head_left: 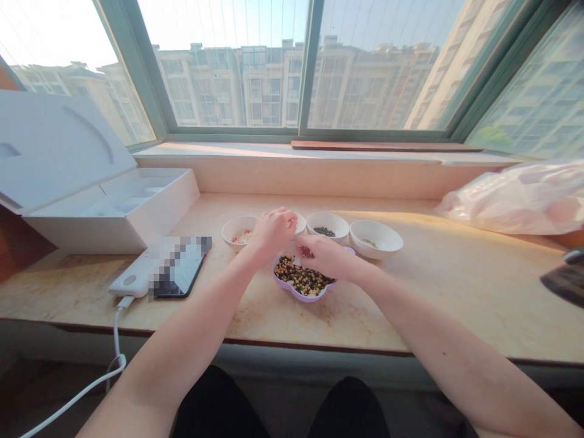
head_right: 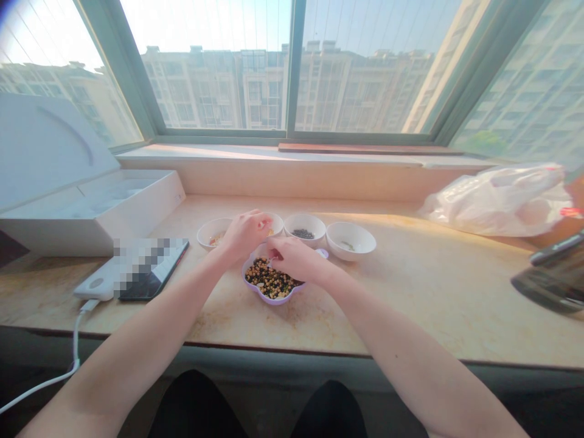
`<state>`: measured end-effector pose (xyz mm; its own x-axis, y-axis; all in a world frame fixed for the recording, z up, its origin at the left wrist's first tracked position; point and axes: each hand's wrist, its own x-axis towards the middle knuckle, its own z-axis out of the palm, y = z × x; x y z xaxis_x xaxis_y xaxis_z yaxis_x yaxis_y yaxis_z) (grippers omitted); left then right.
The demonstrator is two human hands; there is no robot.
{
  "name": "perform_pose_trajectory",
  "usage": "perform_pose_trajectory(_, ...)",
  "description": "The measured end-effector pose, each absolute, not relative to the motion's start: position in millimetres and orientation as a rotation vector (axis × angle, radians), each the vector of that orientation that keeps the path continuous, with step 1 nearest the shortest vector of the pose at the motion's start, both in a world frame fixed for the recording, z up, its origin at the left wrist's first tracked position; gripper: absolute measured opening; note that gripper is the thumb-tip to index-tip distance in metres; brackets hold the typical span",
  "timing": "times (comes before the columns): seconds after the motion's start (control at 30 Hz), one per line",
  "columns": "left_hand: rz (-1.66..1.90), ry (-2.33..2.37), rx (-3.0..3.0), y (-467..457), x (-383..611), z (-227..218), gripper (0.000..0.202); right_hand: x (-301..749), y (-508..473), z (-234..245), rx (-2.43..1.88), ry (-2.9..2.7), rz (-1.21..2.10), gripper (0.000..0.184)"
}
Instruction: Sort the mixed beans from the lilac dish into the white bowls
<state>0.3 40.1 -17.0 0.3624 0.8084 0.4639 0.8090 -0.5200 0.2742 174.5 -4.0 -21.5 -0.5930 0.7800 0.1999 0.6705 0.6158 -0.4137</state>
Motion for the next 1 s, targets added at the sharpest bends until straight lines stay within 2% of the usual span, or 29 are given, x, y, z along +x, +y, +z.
perform_pose_trajectory(0.13,-1.127,-1.357,-2.785,35.1,3.0,-20.0,0.019,185.5,1.3,-21.7,-1.094,-2.1,0.797,0.01)
perform_pose_trajectory(0.23,-1.272,-1.236,-2.895,31.7,6.2,-21.4,0.019,188.9,4.3,-20.0,-1.021,-1.832,1.096,0.018)
perform_pose_trajectory(0.5,-1.473,-1.017,-3.016,25.6,2.9,-17.6,0.018,188.1,2.8,-13.1,-0.899,-1.422,1.362,0.042)
perform_pose_trajectory(0.77,-1.426,-1.069,-2.973,32.6,5.5,-25.2,0.015,186.7,1.3,-9.2,-0.936,-1.347,1.396,0.044)
perform_pose_trajectory(1.0,-1.278,-1.385,-2.798,29.5,3.7,-18.4,0.022,188.6,3.6,-14.9,-1.137,-1.498,1.11,0.024)
